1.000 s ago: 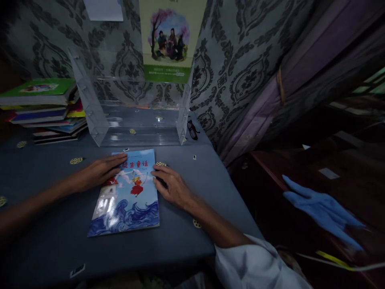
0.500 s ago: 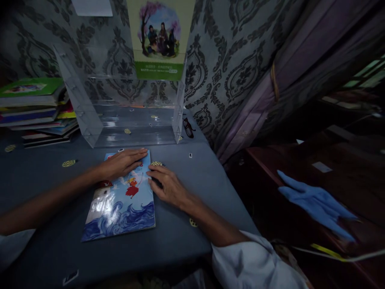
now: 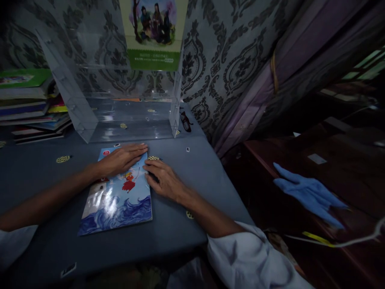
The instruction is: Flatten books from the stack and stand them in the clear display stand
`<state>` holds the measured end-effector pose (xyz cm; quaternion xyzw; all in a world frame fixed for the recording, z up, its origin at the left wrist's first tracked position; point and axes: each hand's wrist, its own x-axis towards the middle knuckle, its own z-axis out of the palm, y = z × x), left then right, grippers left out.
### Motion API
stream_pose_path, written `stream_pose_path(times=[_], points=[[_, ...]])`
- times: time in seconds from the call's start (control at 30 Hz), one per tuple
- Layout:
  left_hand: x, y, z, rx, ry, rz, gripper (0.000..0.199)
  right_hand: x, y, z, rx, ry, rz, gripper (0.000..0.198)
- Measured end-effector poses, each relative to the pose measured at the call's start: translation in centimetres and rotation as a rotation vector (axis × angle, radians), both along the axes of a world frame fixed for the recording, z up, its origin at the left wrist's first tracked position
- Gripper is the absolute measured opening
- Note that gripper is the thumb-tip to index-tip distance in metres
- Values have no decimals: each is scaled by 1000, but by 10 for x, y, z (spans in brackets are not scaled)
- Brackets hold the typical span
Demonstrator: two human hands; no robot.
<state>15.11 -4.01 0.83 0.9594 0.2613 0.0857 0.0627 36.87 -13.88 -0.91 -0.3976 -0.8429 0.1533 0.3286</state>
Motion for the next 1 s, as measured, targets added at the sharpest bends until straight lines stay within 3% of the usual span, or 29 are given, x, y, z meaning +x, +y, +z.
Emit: stream_pose_path(times=[0.43, 1.0], points=[[0, -29, 13, -18, 30, -37, 43, -1, -2, -3, -3, 45, -24, 31], [-8, -48, 8, -48, -3, -60, 43, -3, -21, -1, -17, 89, -15, 31]])
